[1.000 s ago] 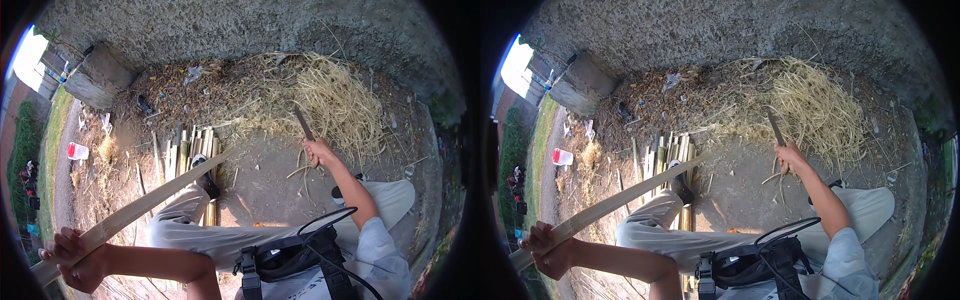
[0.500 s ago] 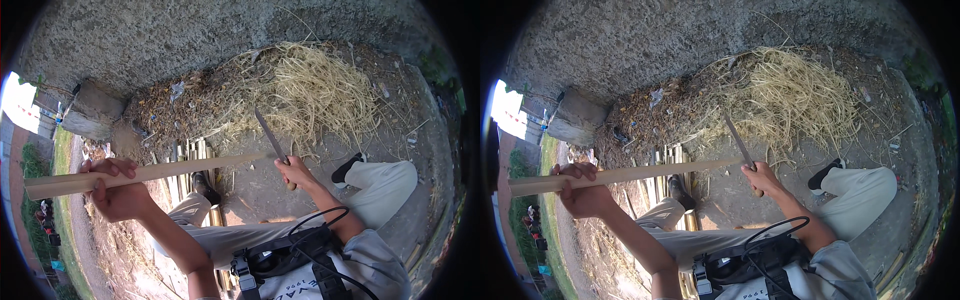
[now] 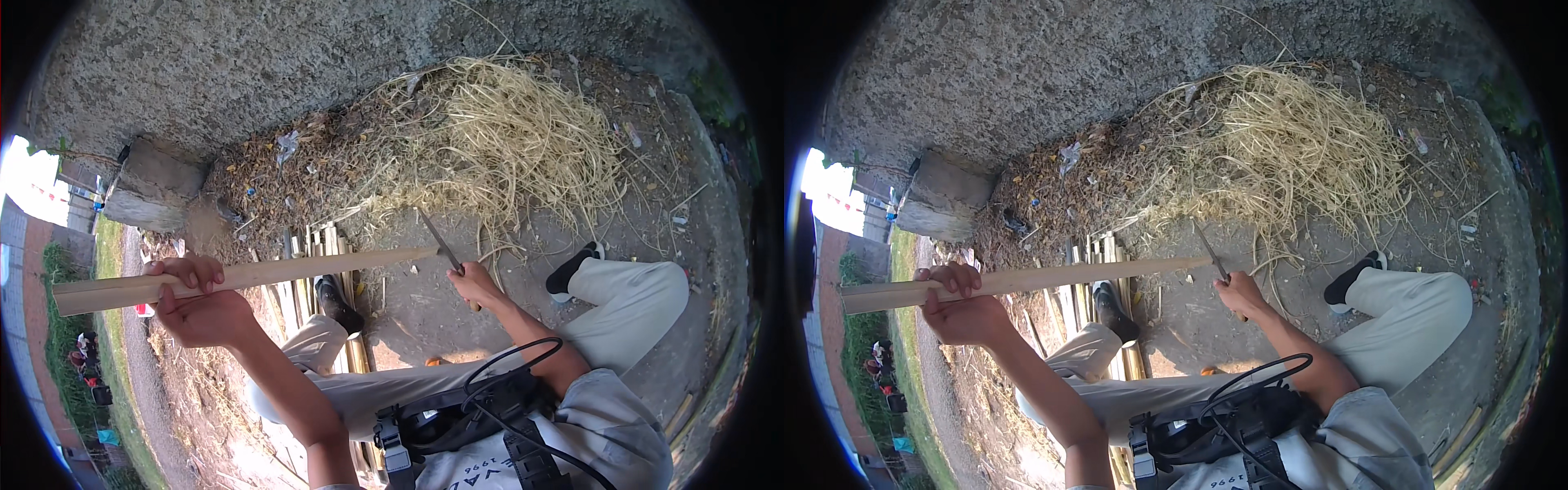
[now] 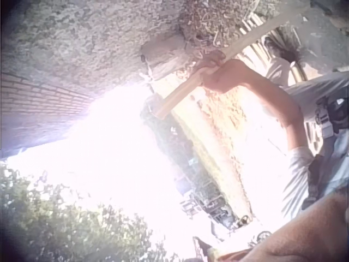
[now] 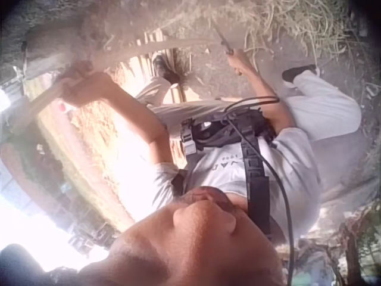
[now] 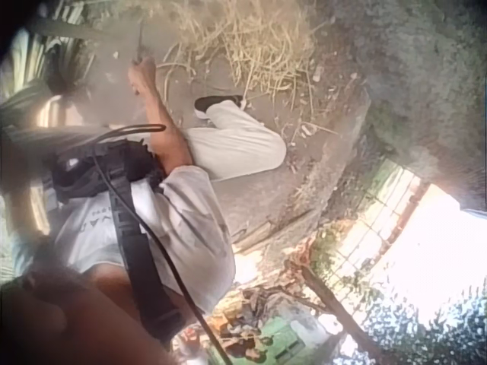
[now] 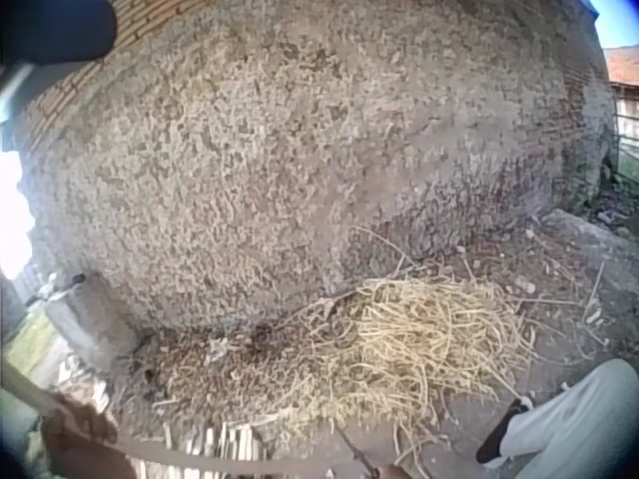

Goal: The person shaves a piece of bamboo by hand using a blade, removing thin strips from the surface and then picking up a different piece of bamboo from the ground to continue.

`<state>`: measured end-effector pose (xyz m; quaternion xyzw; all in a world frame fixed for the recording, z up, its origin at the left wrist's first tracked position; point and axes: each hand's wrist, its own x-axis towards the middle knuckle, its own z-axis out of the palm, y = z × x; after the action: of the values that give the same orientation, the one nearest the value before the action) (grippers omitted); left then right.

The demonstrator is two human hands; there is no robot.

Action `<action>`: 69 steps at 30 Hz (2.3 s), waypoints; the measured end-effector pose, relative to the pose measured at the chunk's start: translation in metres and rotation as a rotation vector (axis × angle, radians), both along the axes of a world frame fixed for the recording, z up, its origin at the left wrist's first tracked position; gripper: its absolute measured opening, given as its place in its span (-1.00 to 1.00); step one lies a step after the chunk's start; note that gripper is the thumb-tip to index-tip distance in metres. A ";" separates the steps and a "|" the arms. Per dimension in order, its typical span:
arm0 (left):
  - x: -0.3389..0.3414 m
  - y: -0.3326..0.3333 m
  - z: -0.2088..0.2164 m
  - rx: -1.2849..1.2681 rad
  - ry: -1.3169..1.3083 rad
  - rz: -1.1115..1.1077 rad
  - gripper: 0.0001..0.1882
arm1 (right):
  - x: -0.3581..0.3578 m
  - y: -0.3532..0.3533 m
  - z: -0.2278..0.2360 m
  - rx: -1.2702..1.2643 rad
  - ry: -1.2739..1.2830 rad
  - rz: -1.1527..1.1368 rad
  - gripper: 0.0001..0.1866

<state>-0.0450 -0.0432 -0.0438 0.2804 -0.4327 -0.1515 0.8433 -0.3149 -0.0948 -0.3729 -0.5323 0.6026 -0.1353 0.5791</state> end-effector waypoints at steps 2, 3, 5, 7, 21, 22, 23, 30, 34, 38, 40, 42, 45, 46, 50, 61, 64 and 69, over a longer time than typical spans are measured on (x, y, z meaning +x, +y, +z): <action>0.004 0.003 -0.002 0.005 0.034 0.044 -0.77 | 0.003 0.001 -0.003 -0.069 0.087 0.060 -0.64; 0.005 0.005 -0.002 0.012 0.031 0.063 -0.77 | 0.002 0.003 -0.005 0.031 0.106 0.041 -0.65; 0.007 0.006 -0.003 0.017 0.026 0.082 -0.77 | 0.003 0.005 -0.005 0.130 0.125 0.023 -0.66; 0.008 0.007 -0.004 0.008 0.027 0.095 -0.78 | 0.003 0.005 -0.013 0.234 -0.047 -0.165 -0.66; 0.024 0.030 0.028 -0.143 0.268 -0.107 -0.83 | 0.014 0.011 0.148 -0.706 0.102 0.125 -0.28; 0.018 0.029 0.033 -0.145 0.365 -0.090 -0.84 | 0.015 0.013 0.158 -0.702 0.074 0.098 -0.28; 0.014 0.026 0.032 -0.175 0.393 -0.150 -0.83 | 0.016 0.012 0.159 -0.722 0.072 0.111 -0.28; -0.016 0.007 0.026 -0.286 0.467 -0.468 -0.77 | -0.041 -0.020 0.201 -1.305 0.198 -0.057 -0.62; -0.023 -0.004 0.024 0.355 0.015 -0.111 -0.39 | -0.110 -0.032 0.240 -1.432 0.382 -0.093 -0.76; -0.007 0.011 0.016 0.692 -0.148 -0.150 -0.35 | -0.224 -0.015 0.268 -1.457 0.575 -0.296 -0.71; 0.009 0.040 0.034 0.616 -0.438 -0.220 -0.49 | -0.278 0.007 0.274 -1.427 0.628 -0.499 -0.74; 0.021 0.070 0.041 0.455 -0.403 -0.034 -0.62 | -0.338 0.033 0.269 -1.506 0.867 -0.604 -0.76; 0.045 0.127 0.015 0.313 -0.087 0.322 -0.71 | -0.371 0.105 0.272 -1.438 1.121 -0.641 -0.62; 0.059 0.152 -0.008 0.256 0.027 0.348 -0.74 | -0.332 0.139 0.293 -1.383 1.142 -0.656 -0.60; 0.085 0.245 -0.172 0.517 0.573 0.680 -0.72 | -0.501 0.228 0.099 -1.134 1.849 -0.503 -0.75; -0.061 0.318 -0.400 1.449 0.861 0.448 -0.83 | -0.326 0.155 0.051 -0.800 1.028 -0.764 -0.75; -0.060 0.310 -0.408 1.449 0.813 0.362 -0.85 | -0.301 0.129 0.044 -0.774 0.925 -0.760 -0.75; -0.056 0.303 -0.437 1.449 0.791 0.411 -0.87 | -0.282 0.103 0.030 -0.726 0.840 -0.750 -0.75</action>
<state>-0.1014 0.2599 -0.4808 0.7504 0.1575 -0.3218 0.5555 -0.5974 0.0084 -0.3425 -0.4554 0.8372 -0.3028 -0.0070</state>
